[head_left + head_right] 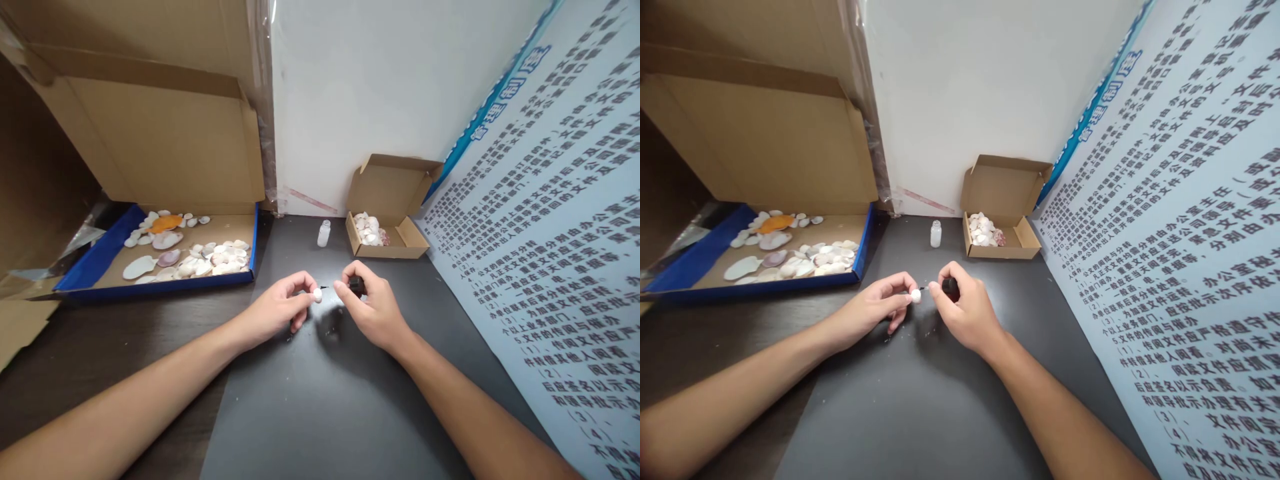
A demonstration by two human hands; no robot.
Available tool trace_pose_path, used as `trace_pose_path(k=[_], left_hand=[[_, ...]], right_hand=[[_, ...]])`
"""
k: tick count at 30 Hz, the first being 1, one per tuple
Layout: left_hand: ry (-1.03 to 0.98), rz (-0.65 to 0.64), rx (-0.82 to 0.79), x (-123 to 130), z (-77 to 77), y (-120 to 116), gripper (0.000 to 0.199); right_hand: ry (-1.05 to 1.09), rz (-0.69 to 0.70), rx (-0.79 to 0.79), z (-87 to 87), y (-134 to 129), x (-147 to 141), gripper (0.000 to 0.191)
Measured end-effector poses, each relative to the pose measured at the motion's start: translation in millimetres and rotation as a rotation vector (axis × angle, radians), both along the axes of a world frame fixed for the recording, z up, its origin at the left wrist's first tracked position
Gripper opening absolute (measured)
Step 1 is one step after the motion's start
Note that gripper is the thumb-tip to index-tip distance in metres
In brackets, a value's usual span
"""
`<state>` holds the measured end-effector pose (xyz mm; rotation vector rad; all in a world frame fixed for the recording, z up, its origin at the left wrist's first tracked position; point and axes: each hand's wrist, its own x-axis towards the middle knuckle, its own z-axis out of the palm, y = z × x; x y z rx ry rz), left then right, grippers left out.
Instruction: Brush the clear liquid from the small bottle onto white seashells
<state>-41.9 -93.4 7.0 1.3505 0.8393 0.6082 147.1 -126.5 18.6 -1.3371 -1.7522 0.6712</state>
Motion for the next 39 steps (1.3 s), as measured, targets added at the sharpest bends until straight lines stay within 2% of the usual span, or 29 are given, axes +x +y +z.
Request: trace_pose_path(k=[3,7,11,15,19,23,27,31,35,39], left_hand=[[-0.016,0.007,-0.006,0.3,-1.0,0.4,0.019],[-0.018,0.012,-0.017,0.6,-1.7,0.9,0.019],[-0.037,0.027,-0.029,1.4,0.3,0.3,0.018],[-0.044,0.033,-0.043,2.1,1.8,0.2,0.017],[-0.043,0.035,-0.047,1.9,1.5,0.7,0.015],[-0.04,0.031,-0.054,1.8,0.8,0.8,0.016],[-0.047,0.035,-0.054,1.3,0.4,0.6,0.016],[-0.051,0.038,-0.062,0.8,-0.2,1.2,0.015],[-0.053,0.048,-0.077,1.3,-1.7,1.9,0.014],[-0.044,0.058,-0.095,0.7,-3.7,2.4,0.018]], right_hand=[[-0.002,0.051,0.005,0.0,-0.1,0.0,0.018],[-0.046,-0.004,0.008,-0.9,0.7,1.0,0.018],[-0.006,0.059,0.002,-1.1,1.1,1.7,0.018],[-0.031,0.01,0.003,-0.2,0.9,1.9,0.017],[-0.003,0.051,0.003,0.8,0.6,1.1,0.018],[-0.071,-0.001,-0.001,0.5,0.8,0.8,0.017],[-0.03,0.058,0.018,0.5,-0.3,1.1,0.018],[-0.107,0.001,0.007,0.9,-0.2,1.3,0.017],[-0.076,0.049,0.011,0.8,-0.3,1.3,0.018],[-0.104,0.003,0.006,-0.2,-0.3,0.7,0.017]])
